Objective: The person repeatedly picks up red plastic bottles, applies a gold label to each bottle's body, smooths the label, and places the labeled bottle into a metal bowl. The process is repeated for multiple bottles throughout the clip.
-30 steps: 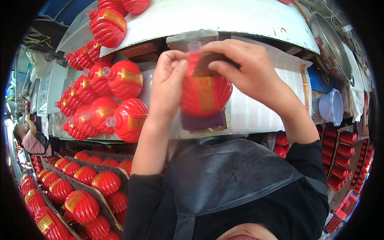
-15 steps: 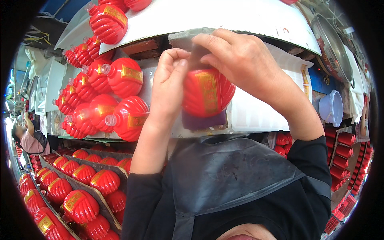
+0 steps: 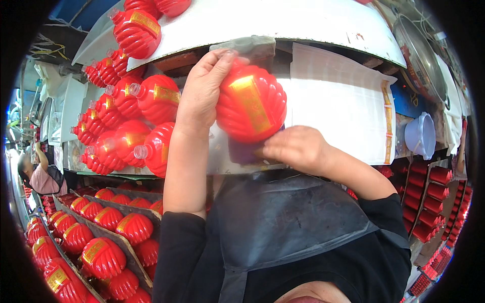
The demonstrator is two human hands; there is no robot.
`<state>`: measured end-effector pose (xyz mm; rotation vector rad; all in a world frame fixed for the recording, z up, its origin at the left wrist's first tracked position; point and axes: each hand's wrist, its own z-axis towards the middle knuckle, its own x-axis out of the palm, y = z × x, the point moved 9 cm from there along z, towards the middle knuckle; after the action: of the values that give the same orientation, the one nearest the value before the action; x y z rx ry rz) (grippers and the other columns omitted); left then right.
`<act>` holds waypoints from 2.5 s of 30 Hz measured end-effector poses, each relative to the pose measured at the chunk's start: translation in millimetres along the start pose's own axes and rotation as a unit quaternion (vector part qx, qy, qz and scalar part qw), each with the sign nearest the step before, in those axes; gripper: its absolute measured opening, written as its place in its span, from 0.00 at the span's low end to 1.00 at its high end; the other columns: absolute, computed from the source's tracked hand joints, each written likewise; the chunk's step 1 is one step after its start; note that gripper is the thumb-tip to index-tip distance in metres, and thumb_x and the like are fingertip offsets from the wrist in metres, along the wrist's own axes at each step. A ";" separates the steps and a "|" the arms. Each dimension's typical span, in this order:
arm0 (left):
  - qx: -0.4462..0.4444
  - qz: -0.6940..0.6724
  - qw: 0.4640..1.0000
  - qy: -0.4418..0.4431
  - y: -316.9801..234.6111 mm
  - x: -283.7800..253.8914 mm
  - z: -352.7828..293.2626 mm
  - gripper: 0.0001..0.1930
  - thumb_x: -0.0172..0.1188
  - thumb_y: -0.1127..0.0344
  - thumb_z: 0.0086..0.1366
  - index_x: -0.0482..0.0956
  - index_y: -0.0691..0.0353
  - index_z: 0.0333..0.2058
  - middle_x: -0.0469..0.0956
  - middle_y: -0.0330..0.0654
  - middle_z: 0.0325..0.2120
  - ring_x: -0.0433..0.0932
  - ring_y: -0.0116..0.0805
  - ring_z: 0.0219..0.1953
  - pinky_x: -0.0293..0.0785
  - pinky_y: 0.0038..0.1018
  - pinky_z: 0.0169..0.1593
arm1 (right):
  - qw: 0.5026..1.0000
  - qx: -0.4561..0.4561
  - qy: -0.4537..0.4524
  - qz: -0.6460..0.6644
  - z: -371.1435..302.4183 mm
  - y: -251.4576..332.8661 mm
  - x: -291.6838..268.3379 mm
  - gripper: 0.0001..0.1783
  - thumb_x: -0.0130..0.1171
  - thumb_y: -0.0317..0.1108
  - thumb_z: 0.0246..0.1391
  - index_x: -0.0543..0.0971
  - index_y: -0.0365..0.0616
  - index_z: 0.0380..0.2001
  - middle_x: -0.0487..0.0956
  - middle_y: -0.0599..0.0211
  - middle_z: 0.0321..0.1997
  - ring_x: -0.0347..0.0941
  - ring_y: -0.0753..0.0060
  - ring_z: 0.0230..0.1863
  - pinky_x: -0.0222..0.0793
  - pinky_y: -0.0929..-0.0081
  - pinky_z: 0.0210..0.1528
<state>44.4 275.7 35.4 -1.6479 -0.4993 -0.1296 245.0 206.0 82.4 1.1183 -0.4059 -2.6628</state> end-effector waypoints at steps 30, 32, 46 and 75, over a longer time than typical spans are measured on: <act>0.165 0.121 0.973 -0.105 -40.5 33.0 -53.0 0.11 0.58 0.69 0.77 0.75 0.68 0.52 0.82 0.46 0.45 0.80 0.30 0.49 0.77 0.29 0.57 | 0.901 0.315 -0.207 0.214 -7.5 -48.9 -43.0 0.13 0.65 0.19 0.60 0.83 0.39 0.47 0.86 0.62 0.44 0.84 0.71 0.44 0.80 0.74 0.46; 0.207 0.109 0.966 -0.112 -71.7 31.6 -43.1 0.11 0.58 0.68 0.77 0.76 0.68 0.52 0.83 0.46 0.45 0.81 0.31 0.48 0.79 0.30 0.56 | 0.834 0.393 -0.248 0.297 -29.8 -78.5 -59.4 0.12 0.60 0.22 0.66 0.80 0.40 0.51 0.84 0.67 0.48 0.80 0.77 0.50 0.75 0.77 0.54; 0.398 0.219 0.859 -0.235 -175.3 -15.0 175.5 0.13 0.64 0.66 0.71 0.80 0.70 0.48 0.85 0.46 0.42 0.82 0.31 0.43 0.76 0.28 0.51 | 0.807 0.552 -0.060 0.203 -55.1 -199.8 -149.7 0.18 0.57 0.43 0.68 0.83 0.38 0.32 0.79 0.72 0.32 0.71 0.82 0.37 0.67 0.80 0.45; 0.211 0.412 0.885 -0.043 -129.7 121.3 386.6 0.32 0.66 0.57 0.69 0.70 0.66 0.66 0.79 0.50 0.56 0.78 0.37 0.53 0.76 0.31 0.54 | 0.749 0.467 0.092 -0.462 75.1 -453.3 -342.3 0.18 0.61 0.44 0.57 0.88 0.39 0.38 0.86 0.43 0.41 0.84 0.43 0.46 0.79 0.50 0.50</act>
<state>23.7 687.1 141.5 -1.3108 0.1408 0.6473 380.4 748.8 206.3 2.3472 -1.6468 -3.0538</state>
